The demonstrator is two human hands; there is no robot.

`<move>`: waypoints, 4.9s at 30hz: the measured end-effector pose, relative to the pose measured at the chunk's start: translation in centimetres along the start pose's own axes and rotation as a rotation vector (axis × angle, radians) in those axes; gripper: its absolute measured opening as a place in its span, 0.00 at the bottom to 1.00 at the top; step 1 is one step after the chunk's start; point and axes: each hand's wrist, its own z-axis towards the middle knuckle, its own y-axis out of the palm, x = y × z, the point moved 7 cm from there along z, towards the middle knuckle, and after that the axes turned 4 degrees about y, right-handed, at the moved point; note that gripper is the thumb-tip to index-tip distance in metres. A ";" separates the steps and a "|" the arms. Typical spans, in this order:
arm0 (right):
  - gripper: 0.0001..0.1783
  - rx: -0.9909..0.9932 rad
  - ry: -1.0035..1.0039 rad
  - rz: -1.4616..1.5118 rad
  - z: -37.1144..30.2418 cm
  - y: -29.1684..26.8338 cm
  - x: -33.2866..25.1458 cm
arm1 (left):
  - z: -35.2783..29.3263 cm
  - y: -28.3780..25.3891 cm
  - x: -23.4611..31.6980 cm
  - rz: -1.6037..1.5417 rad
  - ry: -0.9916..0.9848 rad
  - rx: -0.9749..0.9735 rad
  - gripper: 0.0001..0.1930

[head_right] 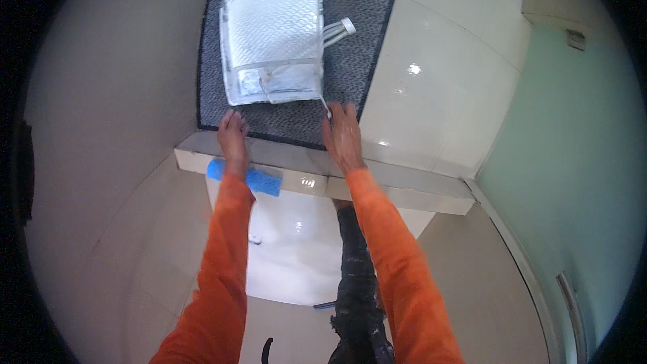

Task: The person rinses a blue sponge and a paint roller under running water, then washes a paint tray with a sponge. After placing the items aside, the person uses a squeegee to push water toward the drain and dry the shower floor.

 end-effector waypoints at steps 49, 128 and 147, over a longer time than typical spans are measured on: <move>0.10 -0.448 0.512 0.097 -34.2 -20.7 0.5 | -83.9 -47.9 -13.6 0.700 -1.024 0.532 0.24; 0.24 -2.797 -1.017 0.441 -139.0 -31.9 -57.8 | -124.6 -65.8 -16.7 -0.165 -0.098 1.446 0.11; 0.27 -2.016 -1.006 0.267 -127.4 -31.4 -53.8 | -114.7 -60.5 -20.9 -0.153 0.099 1.149 0.04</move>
